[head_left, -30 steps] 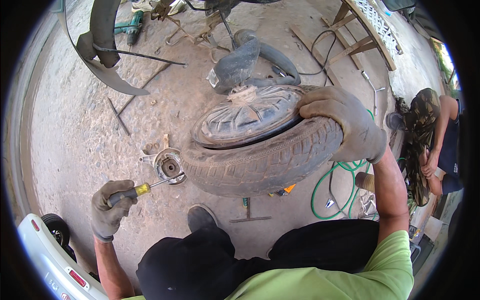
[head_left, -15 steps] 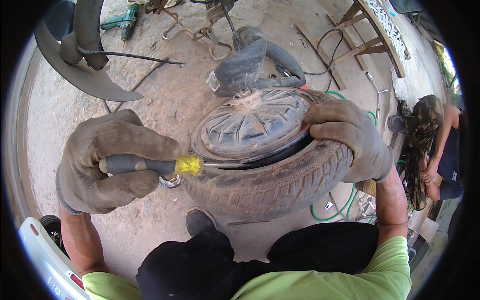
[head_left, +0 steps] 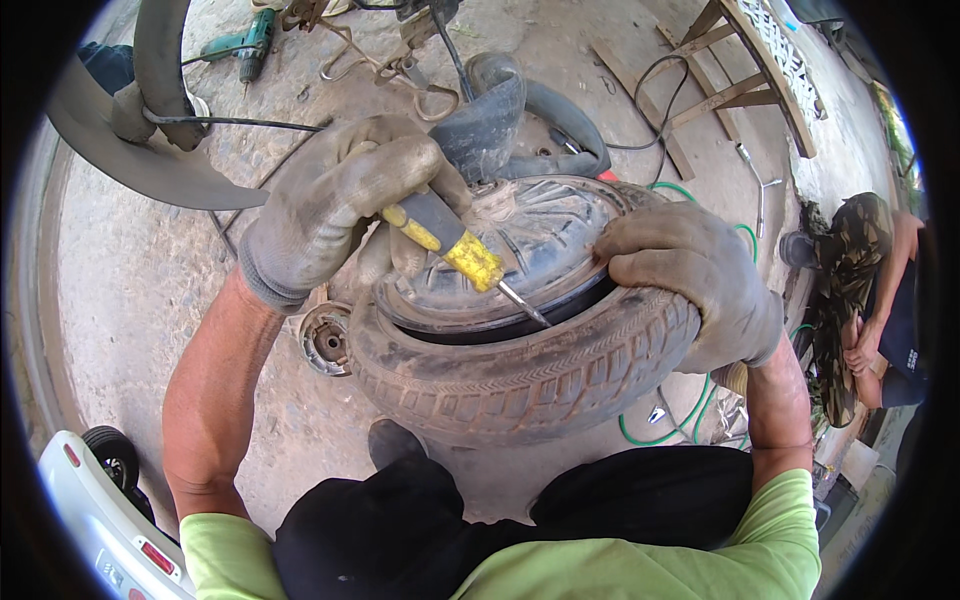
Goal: The person removes a motorcycle tire from the rim using a screwdriver and hands, then repositions and reseats the tire onto the rim. The person repeatedly pries and adjusts the tire bead around the rim edge.
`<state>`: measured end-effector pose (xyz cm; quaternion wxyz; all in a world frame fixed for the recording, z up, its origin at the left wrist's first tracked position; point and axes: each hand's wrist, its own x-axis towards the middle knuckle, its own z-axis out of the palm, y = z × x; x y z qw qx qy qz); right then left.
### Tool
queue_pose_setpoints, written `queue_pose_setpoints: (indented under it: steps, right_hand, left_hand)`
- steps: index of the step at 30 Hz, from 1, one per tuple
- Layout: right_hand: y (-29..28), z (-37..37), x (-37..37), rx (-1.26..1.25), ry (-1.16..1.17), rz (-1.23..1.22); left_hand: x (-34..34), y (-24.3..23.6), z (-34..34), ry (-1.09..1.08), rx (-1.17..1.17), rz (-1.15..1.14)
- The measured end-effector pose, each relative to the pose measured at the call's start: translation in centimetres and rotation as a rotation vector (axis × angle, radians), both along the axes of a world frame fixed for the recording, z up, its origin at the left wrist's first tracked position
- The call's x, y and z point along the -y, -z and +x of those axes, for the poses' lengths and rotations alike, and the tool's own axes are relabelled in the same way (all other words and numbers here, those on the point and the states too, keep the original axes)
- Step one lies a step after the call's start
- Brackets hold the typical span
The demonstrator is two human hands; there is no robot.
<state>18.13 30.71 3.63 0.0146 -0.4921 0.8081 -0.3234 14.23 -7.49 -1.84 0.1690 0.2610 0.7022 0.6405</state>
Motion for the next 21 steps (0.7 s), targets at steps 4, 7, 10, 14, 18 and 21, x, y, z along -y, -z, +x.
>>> queue_pose_setpoints:
  steps: [4,7,10,14,18,21]
  right_hand:
    - [0.7,0.2,-1.3,0.029,0.008,0.034]
    - [0.8,0.0,-1.7,0.049,-0.007,0.029]
    - [1.1,0.1,-1.7,0.052,0.004,-0.011]
    - [0.9,-0.6,-1.2,0.021,-0.009,-0.04]
    - [0.9,-1.1,-1.6,0.056,-0.014,-0.023]
    - [0.6,-1.6,-1.9,0.076,-0.03,0.04]
  left_hand:
    - [-0.3,-3.1,-0.5,-0.01,0.028,0.072]
    - [-1.9,-4.0,0.3,-0.146,0.015,-0.007]
    - [-2.6,-3.3,-0.3,-0.118,0.264,0.045]
    - [-2.3,3.3,0.1,-0.066,0.839,0.301]
    - [-2.4,5.1,2.4,-0.188,1.022,0.328]
    - [-3.8,4.3,3.2,-0.364,0.771,-0.112]
